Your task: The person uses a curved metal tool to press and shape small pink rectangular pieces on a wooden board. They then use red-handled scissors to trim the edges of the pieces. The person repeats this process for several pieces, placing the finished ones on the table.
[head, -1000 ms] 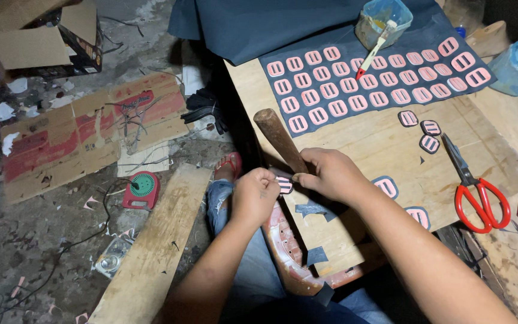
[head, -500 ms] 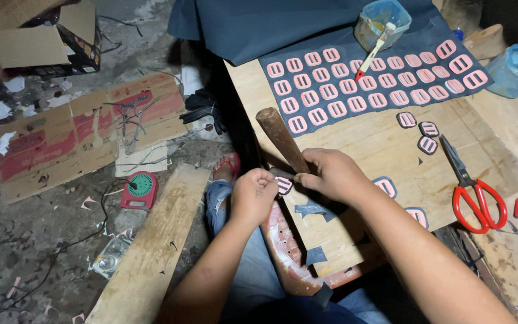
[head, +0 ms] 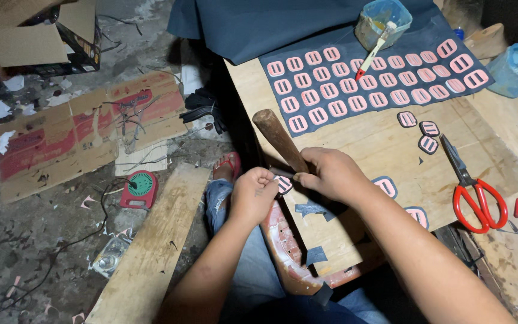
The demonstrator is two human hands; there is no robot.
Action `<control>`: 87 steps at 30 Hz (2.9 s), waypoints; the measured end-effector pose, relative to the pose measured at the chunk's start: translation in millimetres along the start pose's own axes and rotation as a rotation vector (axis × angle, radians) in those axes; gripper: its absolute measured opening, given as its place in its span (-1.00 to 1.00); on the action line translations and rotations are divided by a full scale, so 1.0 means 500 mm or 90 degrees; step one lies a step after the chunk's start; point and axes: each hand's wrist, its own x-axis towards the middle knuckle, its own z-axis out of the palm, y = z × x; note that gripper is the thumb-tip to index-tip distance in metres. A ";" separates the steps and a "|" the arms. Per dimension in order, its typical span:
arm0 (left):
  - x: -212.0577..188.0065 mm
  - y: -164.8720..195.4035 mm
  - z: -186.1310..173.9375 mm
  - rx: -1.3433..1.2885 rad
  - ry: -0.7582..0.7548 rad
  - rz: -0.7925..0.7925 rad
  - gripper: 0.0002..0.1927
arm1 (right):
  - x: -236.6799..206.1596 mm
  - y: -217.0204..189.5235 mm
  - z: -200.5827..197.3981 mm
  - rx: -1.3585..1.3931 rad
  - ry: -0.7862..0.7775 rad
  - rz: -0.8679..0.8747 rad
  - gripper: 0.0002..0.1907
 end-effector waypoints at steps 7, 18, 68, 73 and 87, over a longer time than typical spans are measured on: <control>-0.002 0.005 0.007 -0.014 0.056 -0.021 -0.88 | -0.021 0.005 -0.005 -0.011 0.011 -0.040 -0.73; 0.004 0.006 0.007 -0.043 0.057 -0.049 -0.88 | -0.020 0.012 0.008 0.015 0.016 -0.022 -0.71; 0.016 0.010 -0.001 -0.006 0.031 0.000 -0.91 | -0.019 0.011 0.007 0.090 0.008 0.013 -0.72; 0.027 0.007 -0.010 -0.104 -0.004 -0.215 -0.88 | -0.038 0.006 0.017 0.000 0.058 -0.044 -0.73; -0.013 0.060 0.001 0.328 0.076 0.157 -0.90 | 0.002 0.005 0.003 0.108 -0.008 0.044 -0.69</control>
